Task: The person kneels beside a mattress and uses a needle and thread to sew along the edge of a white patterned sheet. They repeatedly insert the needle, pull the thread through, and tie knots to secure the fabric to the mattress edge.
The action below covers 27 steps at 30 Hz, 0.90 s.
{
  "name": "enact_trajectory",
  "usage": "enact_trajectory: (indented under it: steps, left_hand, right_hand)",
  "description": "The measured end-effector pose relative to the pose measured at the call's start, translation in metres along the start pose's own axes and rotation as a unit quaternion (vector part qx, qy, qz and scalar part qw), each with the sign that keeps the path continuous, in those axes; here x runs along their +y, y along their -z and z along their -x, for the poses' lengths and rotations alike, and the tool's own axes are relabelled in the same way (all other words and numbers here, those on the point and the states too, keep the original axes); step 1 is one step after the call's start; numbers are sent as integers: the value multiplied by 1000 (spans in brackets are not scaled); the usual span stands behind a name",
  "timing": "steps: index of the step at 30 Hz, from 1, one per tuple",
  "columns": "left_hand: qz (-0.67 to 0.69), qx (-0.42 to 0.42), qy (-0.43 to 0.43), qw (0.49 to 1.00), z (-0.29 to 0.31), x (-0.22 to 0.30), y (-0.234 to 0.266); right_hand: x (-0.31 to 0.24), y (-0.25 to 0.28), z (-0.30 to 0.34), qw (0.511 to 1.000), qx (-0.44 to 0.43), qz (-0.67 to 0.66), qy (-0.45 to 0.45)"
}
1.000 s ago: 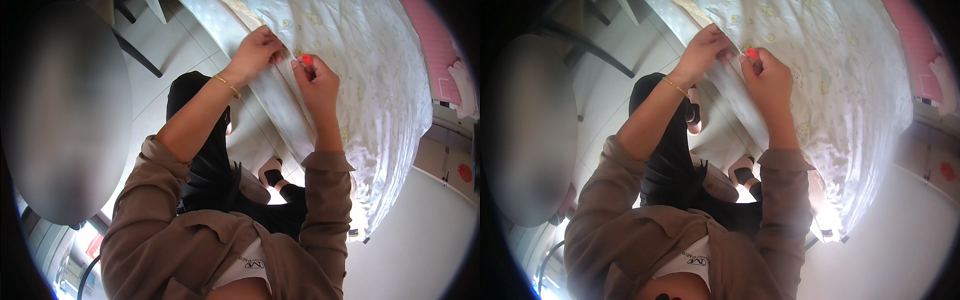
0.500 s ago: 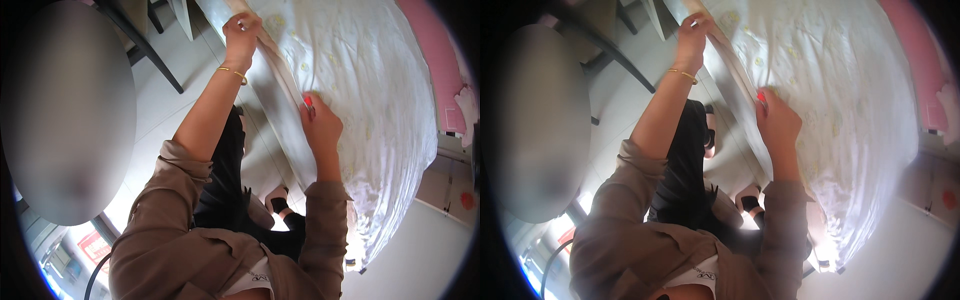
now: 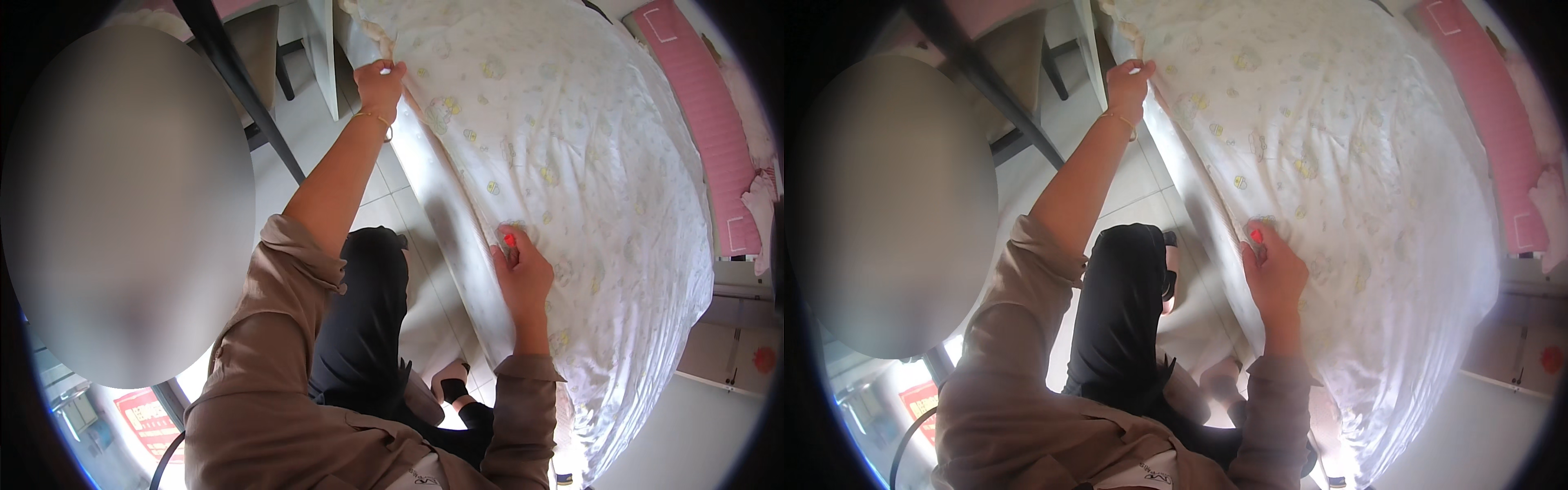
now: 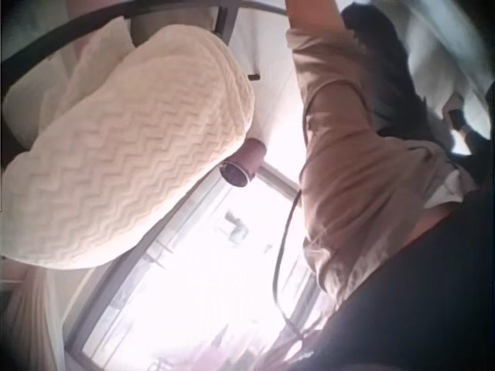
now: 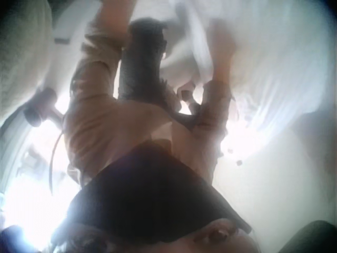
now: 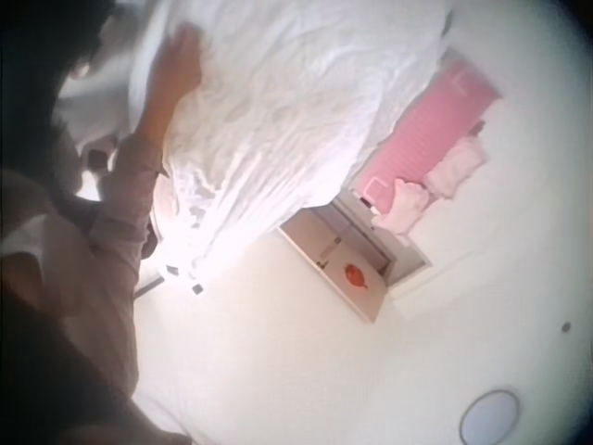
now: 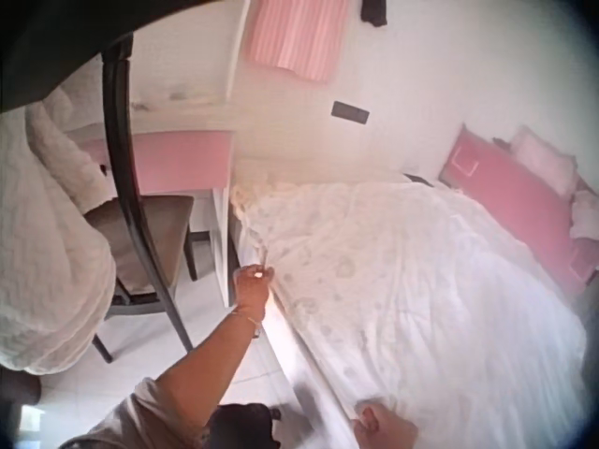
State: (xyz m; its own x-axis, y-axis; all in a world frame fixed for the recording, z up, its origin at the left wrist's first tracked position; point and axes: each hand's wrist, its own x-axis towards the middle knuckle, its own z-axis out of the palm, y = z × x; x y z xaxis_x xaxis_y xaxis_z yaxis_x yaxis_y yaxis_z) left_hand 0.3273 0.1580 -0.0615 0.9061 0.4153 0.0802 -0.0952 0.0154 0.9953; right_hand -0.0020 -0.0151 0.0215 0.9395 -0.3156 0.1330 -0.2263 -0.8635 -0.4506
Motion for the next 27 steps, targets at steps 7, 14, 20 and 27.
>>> enact_trajectory:
  steps: [7, 14, 20, 27]
  left_hand:
    - [125, -93, 25, 987, 7, 33, 4]
    - [-34, 18, -124, 992, -9, 8, -18]
    - [100, -51, -173, 979, -7, 31, -22]
    - [62, -125, -77, 987, -9, 9, -18]
  right_hand:
    - [5, -1, -2, 999, 27, -17, 7]
    - [11, -4, 1, 994, 77, -72, -12]
    - [15, 4, 0, 983, 133, 60, 108]
    - [28, 0, 0, 942, 140, 193, 235]
